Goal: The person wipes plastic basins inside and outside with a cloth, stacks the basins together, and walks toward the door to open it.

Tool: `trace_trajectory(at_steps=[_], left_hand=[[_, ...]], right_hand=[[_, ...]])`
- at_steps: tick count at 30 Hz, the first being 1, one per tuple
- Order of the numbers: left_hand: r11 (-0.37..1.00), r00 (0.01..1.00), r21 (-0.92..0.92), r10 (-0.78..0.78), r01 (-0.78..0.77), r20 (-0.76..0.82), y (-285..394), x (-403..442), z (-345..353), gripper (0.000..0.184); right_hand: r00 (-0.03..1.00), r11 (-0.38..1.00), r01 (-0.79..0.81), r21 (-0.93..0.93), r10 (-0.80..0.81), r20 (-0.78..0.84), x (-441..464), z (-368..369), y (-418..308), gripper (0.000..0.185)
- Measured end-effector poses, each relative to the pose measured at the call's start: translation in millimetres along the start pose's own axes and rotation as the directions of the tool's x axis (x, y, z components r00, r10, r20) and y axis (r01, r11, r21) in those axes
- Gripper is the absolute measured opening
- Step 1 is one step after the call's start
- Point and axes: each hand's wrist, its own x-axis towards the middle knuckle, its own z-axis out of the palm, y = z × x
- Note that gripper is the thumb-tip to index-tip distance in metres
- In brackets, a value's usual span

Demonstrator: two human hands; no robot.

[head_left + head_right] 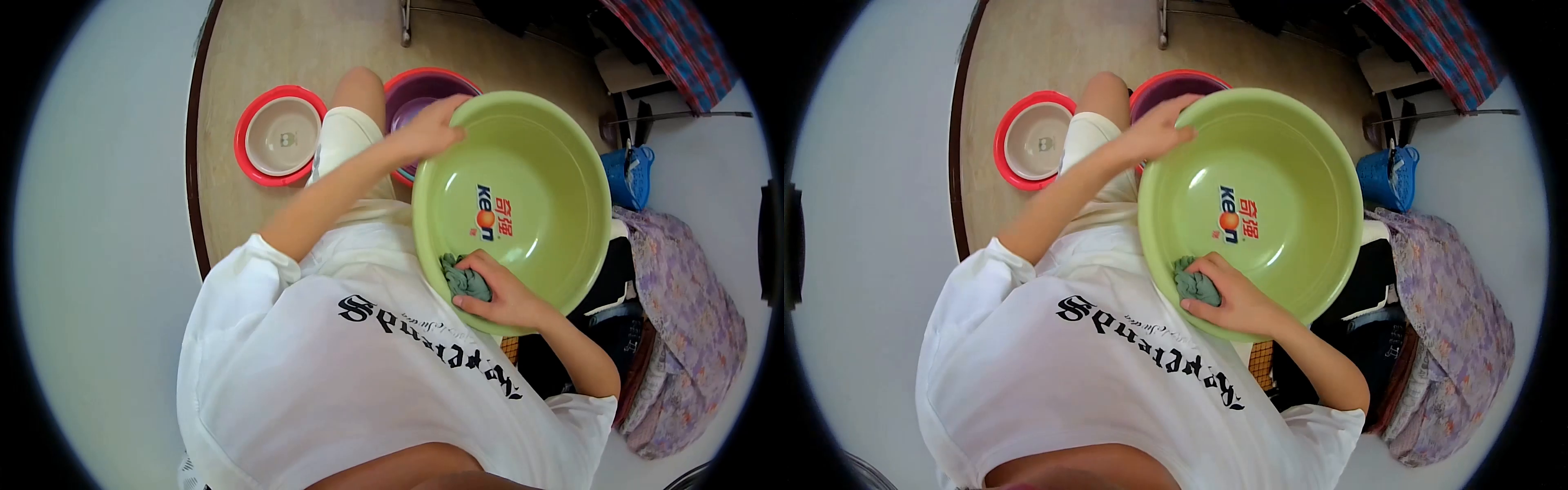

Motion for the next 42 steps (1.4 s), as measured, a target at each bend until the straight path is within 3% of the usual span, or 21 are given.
trace_trajectory(at_steps=[2, 3, 5, 6, 8, 10, 12, 14, 15, 18, 20, 21, 24, 28, 30, 31, 33, 39, 40, 42], left_hand=[[0.992, 0.975, -0.074, -0.090, 0.107, 0.201, 11.9, 23.1, -1.8, 0.054], [0.992, 0.973, -0.074, -0.088, 0.106, 0.215, 2.1, 32.2, -3.3, 0.054], [0.990, 0.992, 0.144, -0.028, 0.010, 0.124, -19.4, 47.0, 3.4, 0.057], [0.991, 0.988, 0.133, -0.023, 0.003, 0.152, -19.2, 46.5, 6.3, 0.057], [1.000, 0.999, 0.004, -0.028, 0.028, 0.036, -20.5, 32.2, -2.8, 0.062], [0.984, 0.996, 0.179, -0.010, 0.026, -0.091, -27.1, 5.6, -11.4, 0.066], [0.983, 0.993, 0.184, 0.017, 0.006, -0.120, -22.1, -30.0, -16.5, 0.064], [0.958, 0.988, 0.253, -0.115, 0.138, -0.104, 4.4, -65.5, -23.7, 0.062], [0.956, 0.991, 0.263, -0.112, 0.128, -0.073, 14.5, -79.2, -20.0, 0.062], [0.951, 0.977, 0.226, -0.213, 0.214, -0.028, 32.6, -106.4, -3.9, 0.062], [0.954, 0.975, 0.213, -0.189, 0.211, -0.120, 29.3, -115.0, 13.3, 0.064], [0.972, 0.968, 0.052, -0.223, 0.230, -0.116, 31.6, -114.2, 21.4, 0.063], [0.983, 0.984, 0.125, -0.116, 0.133, -0.136, -0.2, -108.0, 22.6, 0.062], [0.985, 0.991, 0.104, -0.137, 0.137, -0.009, -3.8, -68.0, 10.6, 0.059], [0.988, 0.992, 0.086, -0.127, 0.125, 0.017, 1.6, -42.4, 7.6, 0.059], [0.959, 0.976, 0.225, -0.198, 0.173, 0.091, 16.2, -27.0, 1.1, 0.061], [0.909, 0.948, 0.370, -0.268, 0.190, 0.170, 30.0, -0.3, -8.2, 0.063], [0.980, 0.956, 0.199, -0.044, -0.015, 0.289, -6.1, 63.0, -10.9, 0.058], [0.980, 0.953, 0.197, -0.042, -0.018, 0.299, 7.4, 69.1, -0.8, 0.058], [0.963, 0.898, 0.254, -0.026, -0.096, 0.439, 40.1, 83.6, 15.6, 0.058]], right_hand=[[0.998, 0.998, 0.055, 0.003, -0.055, -0.042, -4.0, 1.0, 11.7, 0.045], [0.990, 0.994, 0.108, 0.003, -0.107, -0.087, 2.3, 3.8, 15.6, 0.047], [0.987, 0.995, 0.101, 0.008, -0.099, -0.123, 19.6, 11.4, 13.7, 0.047], [0.985, 0.995, 0.101, 0.005, -0.099, -0.142, 24.6, 14.7, 13.1, 0.047], [0.983, 0.996, 0.089, -0.012, -0.090, -0.158, 27.7, 23.1, 12.6, 0.047], [0.975, 0.991, 0.135, -0.012, -0.135, -0.175, 20.6, 28.6, 17.1, 0.045], [0.968, 0.990, 0.140, 0.027, -0.131, -0.212, 20.4, 28.3, 26.0, 0.043], [0.966, 0.987, 0.151, 0.060, -0.134, -0.222, 25.8, 26.8, 29.9, 0.040], [0.960, 0.986, 0.150, 0.076, -0.127, -0.250, 28.5, 25.8, 31.0, 0.040], [0.953, 0.980, 0.174, 0.093, -0.143, -0.267, 29.5, 26.2, 33.6, 0.040], [0.979, 0.992, 0.118, 0.053, -0.108, -0.171, 30.1, 22.2, 37.7, 0.040], [0.981, 0.991, 0.119, 0.053, -0.110, -0.158, 31.0, 21.0, 38.0, 0.044], [0.976, 0.993, 0.118, 0.027, -0.111, -0.189, 37.4, 27.6, 39.3, 0.043], [0.967, 0.993, 0.069, 0.098, -0.042, -0.251, 36.4, 19.5, 32.8, 0.043], [0.949, 0.983, 0.186, -0.014, -0.183, -0.257, 28.3, 16.4, 36.5, 0.043], [0.943, 0.983, 0.186, -0.002, -0.179, -0.280, 21.7, 16.7, 36.5, 0.043], [0.979, 0.988, 0.145, -0.047, -0.150, -0.138, 1.8, 17.6, 36.9, 0.046], [0.983, 0.982, 0.117, -0.149, -0.136, -0.120, -58.4, 16.4, 55.5, 0.050], [0.983, 0.983, 0.112, -0.145, -0.131, -0.128, -69.3, 14.7, 56.6, 0.050], [0.985, 0.944, 0.075, -0.322, -0.121, -0.123, -86.3, 12.9, 57.0, 0.055]])
